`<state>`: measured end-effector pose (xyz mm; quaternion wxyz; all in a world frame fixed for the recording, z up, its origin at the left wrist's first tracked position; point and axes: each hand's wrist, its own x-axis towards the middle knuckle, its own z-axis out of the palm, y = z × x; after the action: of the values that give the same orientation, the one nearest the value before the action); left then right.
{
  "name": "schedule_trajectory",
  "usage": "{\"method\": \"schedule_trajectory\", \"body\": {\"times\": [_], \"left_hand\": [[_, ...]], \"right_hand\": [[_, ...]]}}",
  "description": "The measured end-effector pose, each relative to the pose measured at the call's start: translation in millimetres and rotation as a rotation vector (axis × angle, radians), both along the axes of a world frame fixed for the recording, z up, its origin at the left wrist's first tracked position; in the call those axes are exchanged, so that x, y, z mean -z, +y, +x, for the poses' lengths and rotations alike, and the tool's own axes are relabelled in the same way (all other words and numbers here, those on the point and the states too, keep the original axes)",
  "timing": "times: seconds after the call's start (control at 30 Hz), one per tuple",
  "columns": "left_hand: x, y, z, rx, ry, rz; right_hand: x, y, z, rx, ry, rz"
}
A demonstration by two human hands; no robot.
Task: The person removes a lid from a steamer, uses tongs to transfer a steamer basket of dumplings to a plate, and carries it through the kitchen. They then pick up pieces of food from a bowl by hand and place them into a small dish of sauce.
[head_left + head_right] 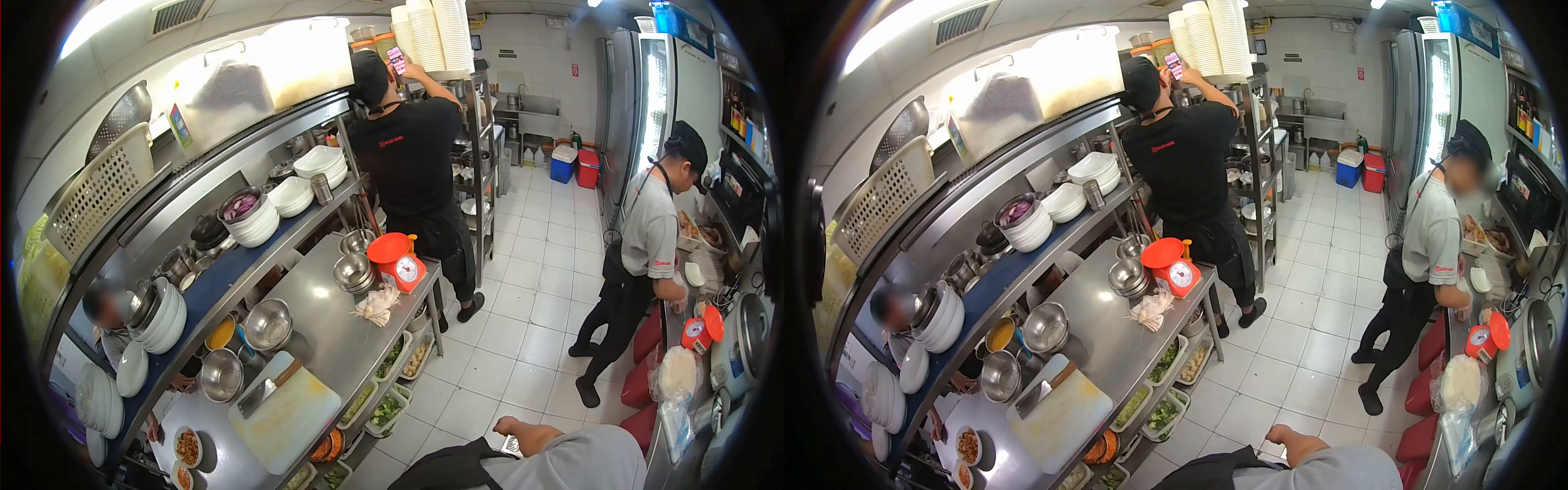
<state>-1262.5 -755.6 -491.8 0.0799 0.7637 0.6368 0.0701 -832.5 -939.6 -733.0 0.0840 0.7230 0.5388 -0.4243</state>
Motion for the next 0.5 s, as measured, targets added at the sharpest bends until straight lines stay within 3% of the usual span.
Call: {"method": "schedule_trajectory", "body": {"times": [0.07, 0.37, 0.5], "left_hand": [[2, -1, -2, 0.001, 0.001, -0.007], [8, -4, -7, 0.004, 0.008, -0.037], [10, -5, -10, 0.004, 0.004, -0.058]], "right_hand": [[0, -1, -1, 0.090, 0.000, -0.041], [23, -2, 2, 0.078, -0.033, -0.058], [63, -2, 10, -0.079, -0.040, -0.066]]}}
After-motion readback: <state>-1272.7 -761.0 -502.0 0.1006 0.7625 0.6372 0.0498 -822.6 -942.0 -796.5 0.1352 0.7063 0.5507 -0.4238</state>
